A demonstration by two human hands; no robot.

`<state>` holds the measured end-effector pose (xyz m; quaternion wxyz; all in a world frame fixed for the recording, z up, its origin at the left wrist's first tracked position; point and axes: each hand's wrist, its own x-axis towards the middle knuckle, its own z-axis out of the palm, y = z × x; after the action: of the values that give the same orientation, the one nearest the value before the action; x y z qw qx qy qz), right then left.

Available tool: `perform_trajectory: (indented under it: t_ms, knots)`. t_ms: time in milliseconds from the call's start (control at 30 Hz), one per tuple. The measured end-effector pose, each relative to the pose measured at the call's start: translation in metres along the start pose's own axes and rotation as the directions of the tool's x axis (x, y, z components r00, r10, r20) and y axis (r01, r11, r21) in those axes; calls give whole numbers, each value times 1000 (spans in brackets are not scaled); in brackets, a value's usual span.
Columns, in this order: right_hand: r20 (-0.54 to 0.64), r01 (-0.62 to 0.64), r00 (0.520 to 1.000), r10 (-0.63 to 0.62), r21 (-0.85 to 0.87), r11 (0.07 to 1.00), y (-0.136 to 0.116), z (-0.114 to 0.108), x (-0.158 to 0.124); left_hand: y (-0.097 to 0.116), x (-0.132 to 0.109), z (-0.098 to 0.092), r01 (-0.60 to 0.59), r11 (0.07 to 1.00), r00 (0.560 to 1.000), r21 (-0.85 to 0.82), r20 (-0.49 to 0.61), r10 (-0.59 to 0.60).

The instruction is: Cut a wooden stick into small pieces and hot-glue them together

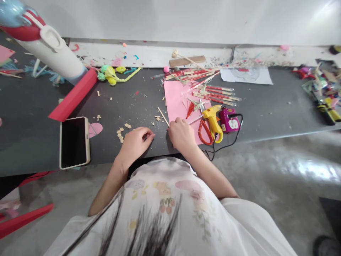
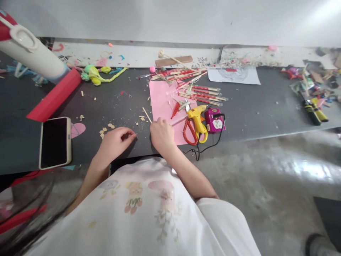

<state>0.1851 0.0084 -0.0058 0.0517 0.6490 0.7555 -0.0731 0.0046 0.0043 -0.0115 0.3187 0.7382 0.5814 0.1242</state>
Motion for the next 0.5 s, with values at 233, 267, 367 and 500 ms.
perform_trajectory:
  t_ms: [233, 267, 367, 500]
  knots:
    - [26, -67, 997, 68, -44, 997, -10, 1, 2, -5, -7, -1, 2, 1000, 999, -5, -39, -3]
    - [8, -73, 997, 74, -49, 996, -10, 0, 1, -5, -7, -1, 1, 1000, 999, -1, -41, -1]
    - [-111, -88, 991, 81, -60, 994, -6, -5, -5, -4, -8, -2, 5, 1000, 999, 8, -32, -5]
    - [-245, -117, 963, 109, -17, 993, 10, -17, -12, -2, -8, -3, 14, 1000, 999, 16, -30, -13]
